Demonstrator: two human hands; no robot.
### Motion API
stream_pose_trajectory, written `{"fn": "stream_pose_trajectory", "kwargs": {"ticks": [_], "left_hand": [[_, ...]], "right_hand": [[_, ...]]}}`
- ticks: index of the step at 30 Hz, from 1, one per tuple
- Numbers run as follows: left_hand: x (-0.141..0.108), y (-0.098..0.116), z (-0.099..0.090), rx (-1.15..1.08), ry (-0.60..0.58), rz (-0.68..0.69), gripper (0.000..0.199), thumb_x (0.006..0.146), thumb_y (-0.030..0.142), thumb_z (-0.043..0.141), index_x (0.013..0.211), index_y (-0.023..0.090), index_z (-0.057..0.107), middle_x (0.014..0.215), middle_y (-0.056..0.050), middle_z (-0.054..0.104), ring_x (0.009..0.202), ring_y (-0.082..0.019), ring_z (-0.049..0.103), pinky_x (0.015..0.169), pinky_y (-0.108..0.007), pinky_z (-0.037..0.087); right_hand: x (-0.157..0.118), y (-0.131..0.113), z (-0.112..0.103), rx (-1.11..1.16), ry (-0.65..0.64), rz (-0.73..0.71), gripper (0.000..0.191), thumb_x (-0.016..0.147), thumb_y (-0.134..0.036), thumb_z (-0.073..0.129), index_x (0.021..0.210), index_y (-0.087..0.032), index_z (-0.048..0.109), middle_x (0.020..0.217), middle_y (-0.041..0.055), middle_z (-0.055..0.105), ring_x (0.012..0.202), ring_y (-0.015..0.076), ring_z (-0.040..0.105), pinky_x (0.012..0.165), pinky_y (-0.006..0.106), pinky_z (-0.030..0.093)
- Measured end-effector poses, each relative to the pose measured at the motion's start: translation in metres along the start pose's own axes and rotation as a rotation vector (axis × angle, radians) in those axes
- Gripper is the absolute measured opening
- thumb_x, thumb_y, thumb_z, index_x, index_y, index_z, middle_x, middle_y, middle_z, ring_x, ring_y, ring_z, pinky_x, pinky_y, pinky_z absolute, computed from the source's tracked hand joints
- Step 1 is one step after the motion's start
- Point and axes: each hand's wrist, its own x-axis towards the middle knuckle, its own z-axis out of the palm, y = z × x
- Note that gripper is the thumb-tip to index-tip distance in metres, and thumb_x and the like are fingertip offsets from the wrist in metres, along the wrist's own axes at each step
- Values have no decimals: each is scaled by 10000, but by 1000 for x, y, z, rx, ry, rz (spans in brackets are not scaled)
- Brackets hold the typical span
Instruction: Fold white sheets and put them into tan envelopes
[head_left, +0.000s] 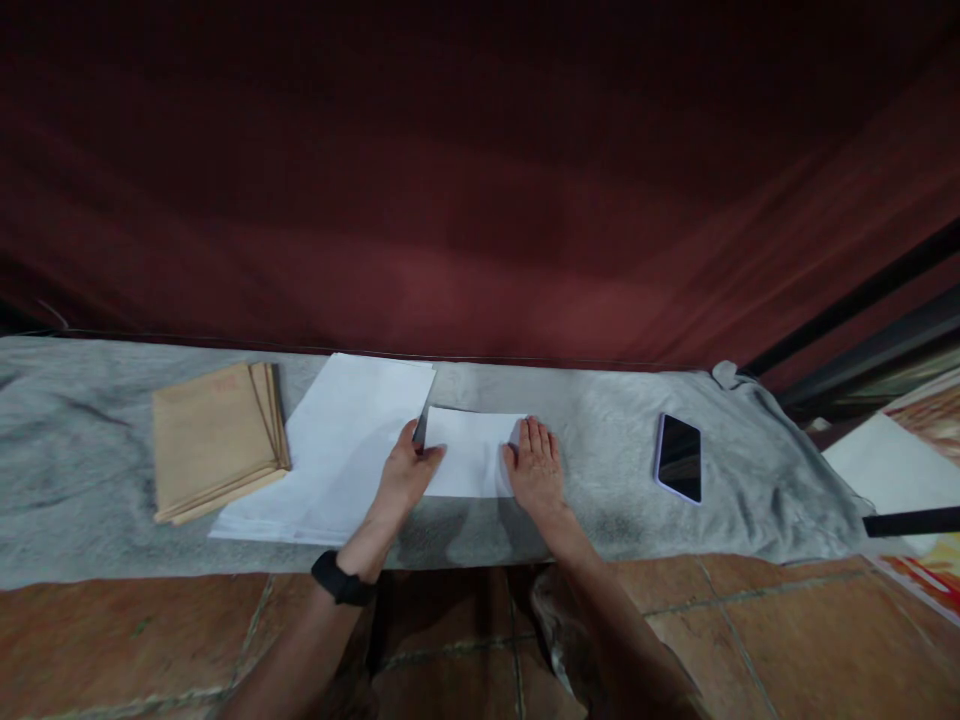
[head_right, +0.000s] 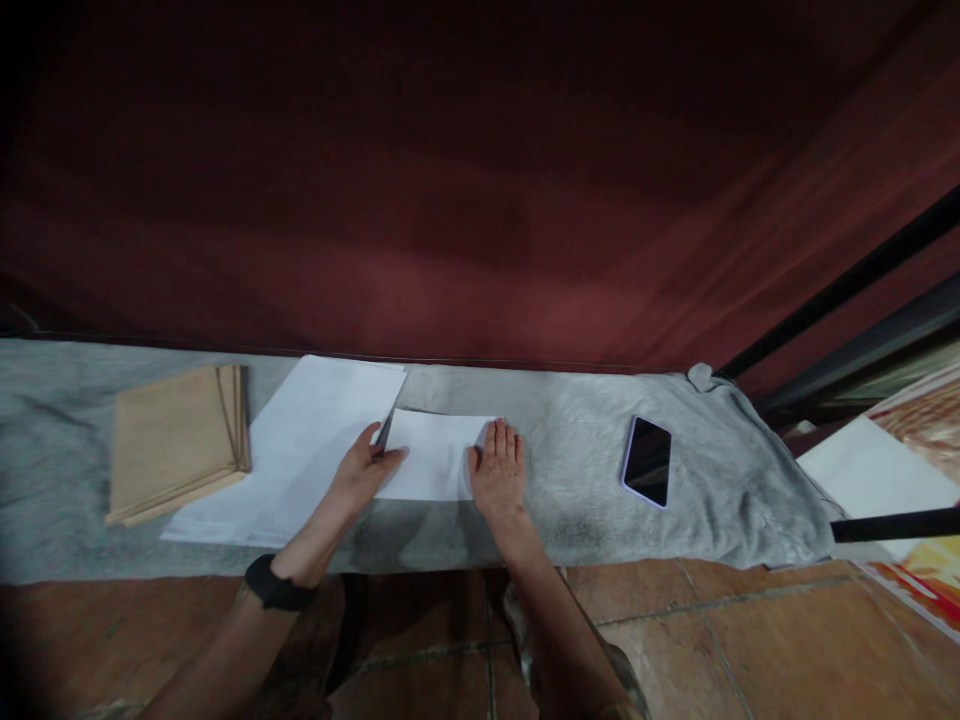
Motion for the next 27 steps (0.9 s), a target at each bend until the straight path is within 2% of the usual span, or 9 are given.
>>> {"fn": "stream_pose_trajectory", "kwargs": {"ticks": [3,6,10,14,16,18,20,23,27], "left_hand": [[-1,7,0,-351,13,-94,751,662,303,756,1370,131,574,789,2,695,682,-175,651,674,-296,512],[-5,19,-2,-583,20,-130,725,572,312,798,1255,116,653,758,14,688,656,-154,626,647,-273,491],[-12,36,-5,-753,-50,-139,631,542,304,828,1136,136,698,796,-4,733,681,-176,658,671,-296,519],[-17,44,-2,-887,-233,-124,502,767,481,722,1155,164,699,1061,-106,764,951,-258,720,772,-362,583],[-19,42,4,-870,-247,-165,505,860,531,628,1212,173,678,1212,-145,725,1076,-273,699,812,-385,596],[-23,37,13,-772,-211,-217,524,844,470,686,1284,189,637,1260,-140,705,1108,-267,691,823,-371,596],[-29,32,25,-721,-255,-256,670,779,371,777,1390,209,554,1198,-117,728,1055,-254,711,805,-348,593],[-34,26,36,-781,-315,-289,885,693,248,821,1489,211,436,1011,-62,762,898,-216,738,749,-309,586],[-25,20,31,-697,-212,-193,1007,594,160,799,1519,185,402,828,13,741,705,-174,710,672,-270,565]], "right_hand": [[0,-10,-11,114,-84,-59,585,1063,-392,365,1551,-71,404,1615,217,390,1507,312,363,1227,528,306],[-3,-28,-26,241,-178,-253,650,1057,-477,376,1628,-191,251,1678,110,304,1542,217,300,1238,441,335],[-12,-51,-43,334,-226,-395,815,985,-435,544,1643,-138,166,1703,140,209,1565,256,235,1282,498,240],[-11,-55,-54,629,-153,-187,577,1028,-310,389,1583,-156,368,1603,119,445,1467,233,434,1239,436,346],[-6,-53,-57,902,-55,40,559,1063,-428,290,1508,-151,484,1462,127,602,1366,239,554,1164,416,446],[0,-52,-58,1154,48,277,665,1059,-564,203,1457,-139,525,1330,133,689,1263,250,638,1074,420,526],[5,-52,-57,1341,100,412,748,1035,-644,160,1459,-133,504,1280,131,710,1197,254,678,1013,426,567],[8,-52,-52,1458,130,464,737,1015,-658,208,1455,-137,489,1287,134,705,1161,257,691,982,430,582],[9,-36,-48,1426,156,547,554,918,-508,502,1348,-164,561,1239,112,724,1096,255,702,951,406,586]]}}
